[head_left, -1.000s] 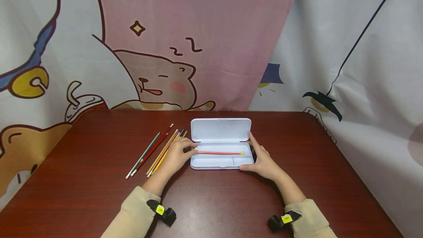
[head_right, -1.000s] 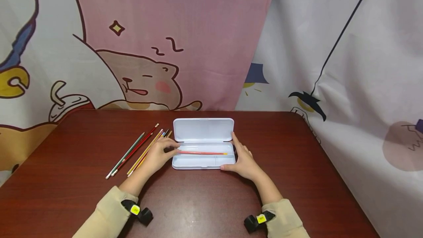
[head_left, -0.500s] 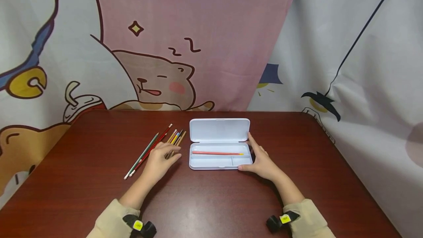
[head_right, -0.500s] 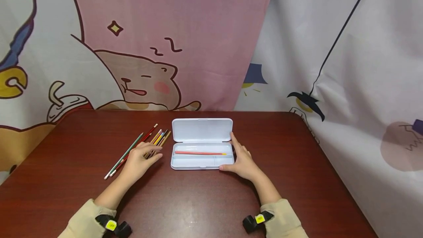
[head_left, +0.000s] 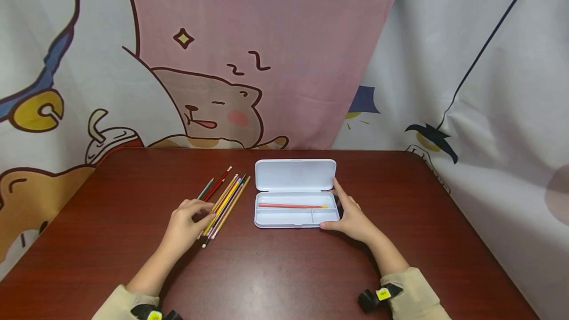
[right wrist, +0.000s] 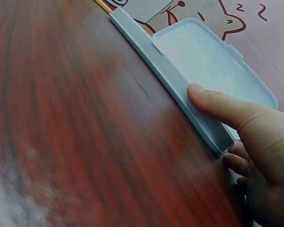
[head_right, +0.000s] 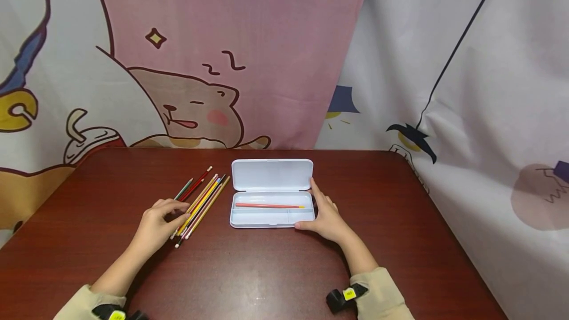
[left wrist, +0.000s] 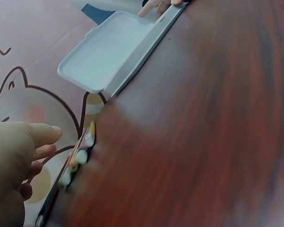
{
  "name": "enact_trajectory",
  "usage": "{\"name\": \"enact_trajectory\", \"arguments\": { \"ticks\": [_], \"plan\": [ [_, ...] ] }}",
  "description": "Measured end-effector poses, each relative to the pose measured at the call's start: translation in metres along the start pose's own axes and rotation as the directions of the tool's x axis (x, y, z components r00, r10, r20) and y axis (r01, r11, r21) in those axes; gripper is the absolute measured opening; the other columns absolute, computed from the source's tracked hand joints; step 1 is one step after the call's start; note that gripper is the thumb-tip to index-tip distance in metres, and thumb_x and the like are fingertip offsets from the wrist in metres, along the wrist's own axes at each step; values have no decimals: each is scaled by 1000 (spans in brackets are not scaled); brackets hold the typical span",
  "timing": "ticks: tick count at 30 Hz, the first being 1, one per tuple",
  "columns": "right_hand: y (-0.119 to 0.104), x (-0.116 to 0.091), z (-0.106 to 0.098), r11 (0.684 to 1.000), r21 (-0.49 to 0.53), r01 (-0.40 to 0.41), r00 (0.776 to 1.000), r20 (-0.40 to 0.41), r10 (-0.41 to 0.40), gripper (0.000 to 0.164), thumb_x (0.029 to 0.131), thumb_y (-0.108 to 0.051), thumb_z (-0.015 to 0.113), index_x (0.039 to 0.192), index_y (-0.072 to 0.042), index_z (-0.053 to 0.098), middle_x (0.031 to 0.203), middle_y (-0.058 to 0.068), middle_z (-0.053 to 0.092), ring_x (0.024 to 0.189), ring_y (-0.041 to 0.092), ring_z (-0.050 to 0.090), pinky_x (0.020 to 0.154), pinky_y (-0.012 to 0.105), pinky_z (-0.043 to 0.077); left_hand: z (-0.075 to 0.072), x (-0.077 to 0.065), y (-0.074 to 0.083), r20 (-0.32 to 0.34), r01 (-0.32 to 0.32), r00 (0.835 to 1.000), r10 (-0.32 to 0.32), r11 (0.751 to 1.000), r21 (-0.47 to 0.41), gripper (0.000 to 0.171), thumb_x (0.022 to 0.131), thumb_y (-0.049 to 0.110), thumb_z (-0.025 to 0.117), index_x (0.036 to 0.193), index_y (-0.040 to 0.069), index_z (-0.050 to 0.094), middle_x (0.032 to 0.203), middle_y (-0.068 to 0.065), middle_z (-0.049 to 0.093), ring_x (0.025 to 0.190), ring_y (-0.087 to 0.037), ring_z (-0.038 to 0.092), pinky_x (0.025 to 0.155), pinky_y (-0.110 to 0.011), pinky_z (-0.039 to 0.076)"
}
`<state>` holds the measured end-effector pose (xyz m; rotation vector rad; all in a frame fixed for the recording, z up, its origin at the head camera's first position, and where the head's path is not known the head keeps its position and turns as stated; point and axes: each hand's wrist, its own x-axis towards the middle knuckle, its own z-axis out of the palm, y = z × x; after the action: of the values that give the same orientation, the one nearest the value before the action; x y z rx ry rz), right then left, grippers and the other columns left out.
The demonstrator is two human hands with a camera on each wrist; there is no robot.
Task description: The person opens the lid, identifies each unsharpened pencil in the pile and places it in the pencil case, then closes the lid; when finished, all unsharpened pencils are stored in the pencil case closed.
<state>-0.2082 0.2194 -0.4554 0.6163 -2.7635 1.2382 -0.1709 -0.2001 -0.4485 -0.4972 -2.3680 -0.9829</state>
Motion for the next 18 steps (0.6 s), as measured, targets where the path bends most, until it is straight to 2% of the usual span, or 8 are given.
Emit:
{"name": "enact_trajectory", "arguments": {
  "ticks": [5, 9, 18],
  "plan": [
    [-1, 0, -1, 1000, 8, -6, 1000, 5, 6, 121, 66, -34, 88, 154, -12, 9, 135, 11, 48, 103, 25, 43, 87, 46, 30, -9, -8, -7, 11, 24, 1000, -24, 999, 32, 23, 70, 0, 82, 92, 5, 74, 83, 4, 68, 76, -13, 54, 64, -24, 43],
    [-1, -1, -1, 1000, 11, -4, 1000, 5, 4, 121, 66, -33, 88, 154, -12, 9, 134, 10, 48, 103, 24, 43, 87, 46, 30, -14, -13, -8, 26, 47, 998, -49, 997, 63, 24, 70, -1, 82, 91, 5, 74, 83, 4, 68, 78, -15, 55, 65, -29, 44],
    [-1, 0, -1, 1000, -2, 1, 1000, -1, -1, 120, 66, -34, 88, 154, -11, 9, 135, 11, 48, 102, 25, 44, 86, 45, 31, -14, -15, -10, 39, 64, 997, -68, 993, 98, 23, 68, -3, 81, 88, 5, 74, 76, 8, 64, 75, -16, 55, 64, -33, 45]
  ]
}}
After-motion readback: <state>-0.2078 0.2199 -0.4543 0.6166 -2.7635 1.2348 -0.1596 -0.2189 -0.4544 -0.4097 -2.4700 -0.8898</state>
